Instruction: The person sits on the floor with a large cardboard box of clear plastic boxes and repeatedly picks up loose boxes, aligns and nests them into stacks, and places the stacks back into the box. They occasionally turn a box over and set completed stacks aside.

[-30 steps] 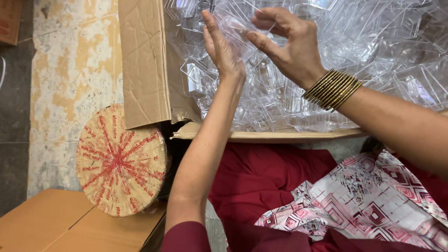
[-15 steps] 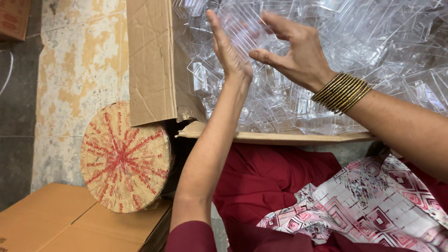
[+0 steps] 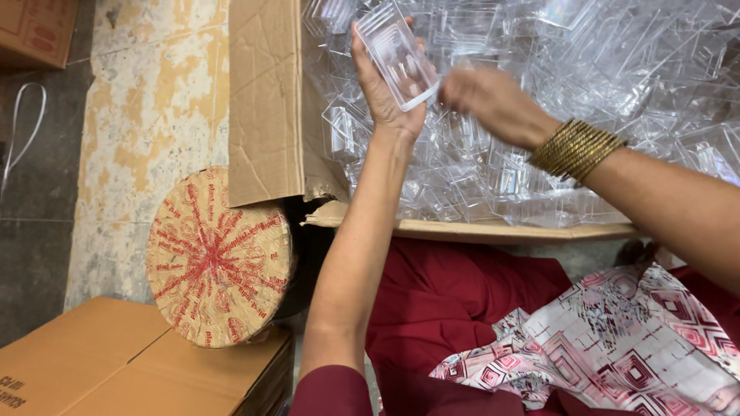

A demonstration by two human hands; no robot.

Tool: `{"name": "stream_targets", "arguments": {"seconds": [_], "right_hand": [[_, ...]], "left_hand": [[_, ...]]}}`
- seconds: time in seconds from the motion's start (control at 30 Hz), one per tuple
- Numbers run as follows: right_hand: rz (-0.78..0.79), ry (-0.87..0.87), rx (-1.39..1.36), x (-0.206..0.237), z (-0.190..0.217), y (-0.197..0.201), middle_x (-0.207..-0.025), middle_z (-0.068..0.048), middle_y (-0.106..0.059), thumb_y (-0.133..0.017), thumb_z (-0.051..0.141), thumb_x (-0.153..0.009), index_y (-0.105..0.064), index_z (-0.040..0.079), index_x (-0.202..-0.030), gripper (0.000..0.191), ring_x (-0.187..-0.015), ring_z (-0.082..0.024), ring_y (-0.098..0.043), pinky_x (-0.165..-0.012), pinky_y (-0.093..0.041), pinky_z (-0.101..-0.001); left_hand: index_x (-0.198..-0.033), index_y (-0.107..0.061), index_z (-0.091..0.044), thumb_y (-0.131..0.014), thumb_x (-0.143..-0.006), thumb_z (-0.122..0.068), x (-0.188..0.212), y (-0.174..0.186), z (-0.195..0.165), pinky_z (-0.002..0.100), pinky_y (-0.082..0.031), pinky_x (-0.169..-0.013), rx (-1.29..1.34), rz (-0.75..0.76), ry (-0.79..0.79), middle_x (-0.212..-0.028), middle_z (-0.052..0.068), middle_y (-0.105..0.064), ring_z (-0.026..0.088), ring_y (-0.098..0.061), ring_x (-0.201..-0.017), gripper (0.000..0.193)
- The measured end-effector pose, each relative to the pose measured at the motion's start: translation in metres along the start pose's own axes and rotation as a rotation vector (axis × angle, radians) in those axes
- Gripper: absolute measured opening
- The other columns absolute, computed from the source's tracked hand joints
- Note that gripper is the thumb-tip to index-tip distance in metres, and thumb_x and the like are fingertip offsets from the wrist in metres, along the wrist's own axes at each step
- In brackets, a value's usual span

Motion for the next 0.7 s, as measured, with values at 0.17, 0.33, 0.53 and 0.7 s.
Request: {"name": "stream_targets", "arguments": {"seconds": [0.17,0.33,0.53,0.7], "right_hand": [[0.489,0.352,0.294,0.023,0.018,-0.069,-0.123,-0.020,-0.067,-0.065,0.065,-0.082,-0.060,0.000,-0.126,0.078,-0.105,-0.032,-0.070,-0.084,-0.061,-0.0450],[0.477,0.169,0.261,0.015,0.013,-0.067,-0.123,-0.013,-0.073,-0.065,0.044,-0.088,-0.064,0.007,-0.123,0.051,-0.097,-0.024,-0.078,-0.084,-0.065,-0.0369],[0.630,0.532,0.458,0.045,0.046,-0.076,-0.148,-0.016,-0.044,-0.065,0.016,-0.081,-0.059,0.019,-0.133,0.053,-0.089,-0.032,-0.069,-0.075,-0.060,-0.0443],[0.574,0.397,0.442,0.026,0.042,-0.057,-0.129,-0.012,-0.061,-0.077,0.031,-0.079,-0.057,0.012,-0.130,0.058,-0.096,-0.027,-0.071,-0.082,-0.061,-0.0415]], "left_hand": [[-0.122,-0.060,0.001,-0.055,-0.092,-0.077,-0.004,0.004,0.004,0.033,-0.056,-0.055,0.049,0.100,0.079,-0.085,0.011,-0.065,0.018,-0.064,-0.064,0.083],[-0.122,-0.059,-0.002,-0.054,-0.087,-0.079,-0.002,0.005,0.007,0.033,-0.053,-0.054,0.103,0.179,0.127,-0.083,0.007,-0.064,0.019,-0.063,-0.059,0.084],[-0.123,-0.058,-0.003,-0.054,-0.086,-0.080,-0.003,0.005,0.008,0.034,-0.049,-0.053,0.102,0.190,0.184,-0.083,0.006,-0.064,0.019,-0.062,-0.060,0.086],[-0.117,-0.061,-0.006,-0.053,-0.084,-0.080,-0.005,0.010,0.013,0.033,-0.050,-0.051,0.113,0.166,0.285,-0.080,0.006,-0.064,0.019,-0.062,-0.058,0.081]]}}
Point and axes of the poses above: each hand's wrist, its own x-axis away from the middle knuckle, its own y-axis out of the back of the hand, z = x × y, the point moved 6 cm from there along -x, towards the middle knuckle
